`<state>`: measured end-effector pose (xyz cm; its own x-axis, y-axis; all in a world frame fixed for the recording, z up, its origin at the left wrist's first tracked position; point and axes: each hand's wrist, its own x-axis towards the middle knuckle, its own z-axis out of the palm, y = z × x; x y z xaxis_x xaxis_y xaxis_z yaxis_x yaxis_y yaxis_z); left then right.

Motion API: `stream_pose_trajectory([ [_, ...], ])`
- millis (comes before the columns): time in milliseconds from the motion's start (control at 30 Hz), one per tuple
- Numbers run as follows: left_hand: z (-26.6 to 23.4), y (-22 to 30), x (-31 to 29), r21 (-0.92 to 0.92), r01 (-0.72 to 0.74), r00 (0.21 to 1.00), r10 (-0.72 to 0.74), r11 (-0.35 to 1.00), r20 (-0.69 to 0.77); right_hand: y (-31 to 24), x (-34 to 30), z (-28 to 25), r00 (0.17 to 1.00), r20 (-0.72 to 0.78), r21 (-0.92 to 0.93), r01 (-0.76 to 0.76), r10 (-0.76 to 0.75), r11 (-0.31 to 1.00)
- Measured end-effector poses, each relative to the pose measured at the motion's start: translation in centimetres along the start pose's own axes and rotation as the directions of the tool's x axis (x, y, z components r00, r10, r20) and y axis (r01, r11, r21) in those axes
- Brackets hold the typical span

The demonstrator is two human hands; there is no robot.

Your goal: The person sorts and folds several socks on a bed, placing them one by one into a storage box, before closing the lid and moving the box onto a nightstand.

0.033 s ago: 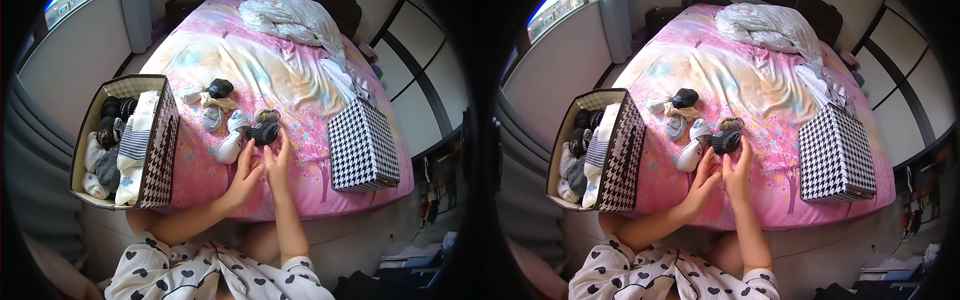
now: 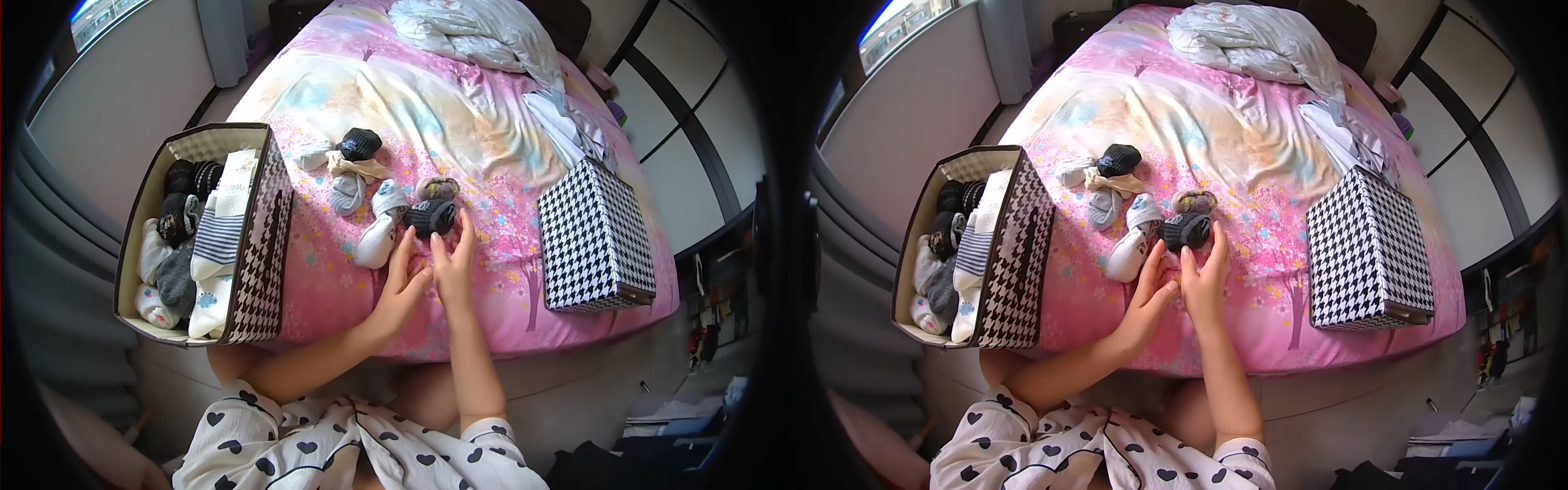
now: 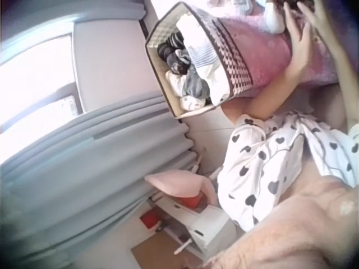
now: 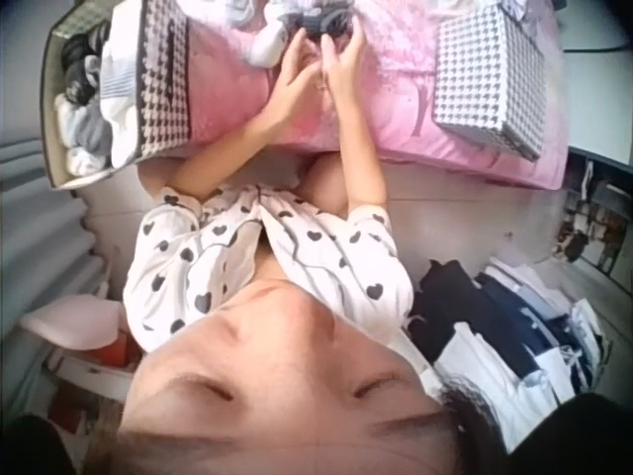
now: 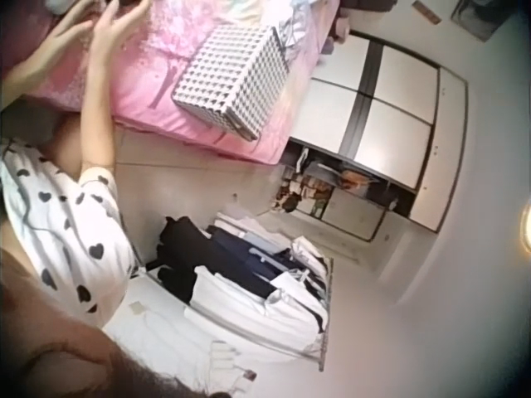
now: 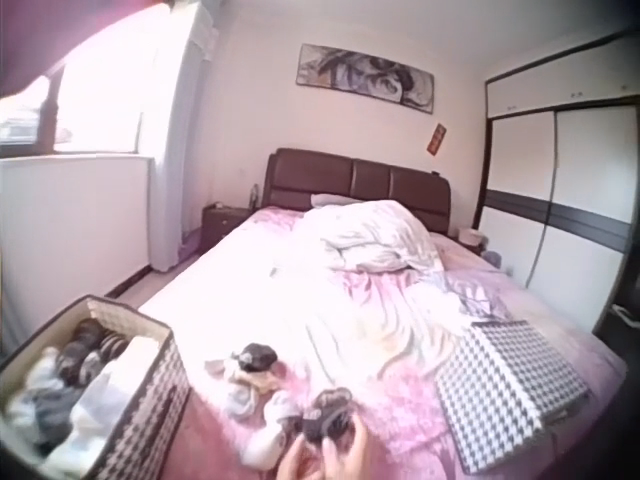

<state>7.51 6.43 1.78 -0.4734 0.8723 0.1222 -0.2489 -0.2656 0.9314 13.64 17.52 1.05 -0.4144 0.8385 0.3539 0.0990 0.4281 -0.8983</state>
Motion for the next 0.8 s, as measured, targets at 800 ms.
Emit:
stream_pose_trajectory([
  [800,0.0,-1.2,0.3,-0.187,0.038,0.998,-0.029,0.982,0.048,-0.8,-4.0,-2.8,0.982,0.033,0.254,-0.189,0.187,0.949],
])
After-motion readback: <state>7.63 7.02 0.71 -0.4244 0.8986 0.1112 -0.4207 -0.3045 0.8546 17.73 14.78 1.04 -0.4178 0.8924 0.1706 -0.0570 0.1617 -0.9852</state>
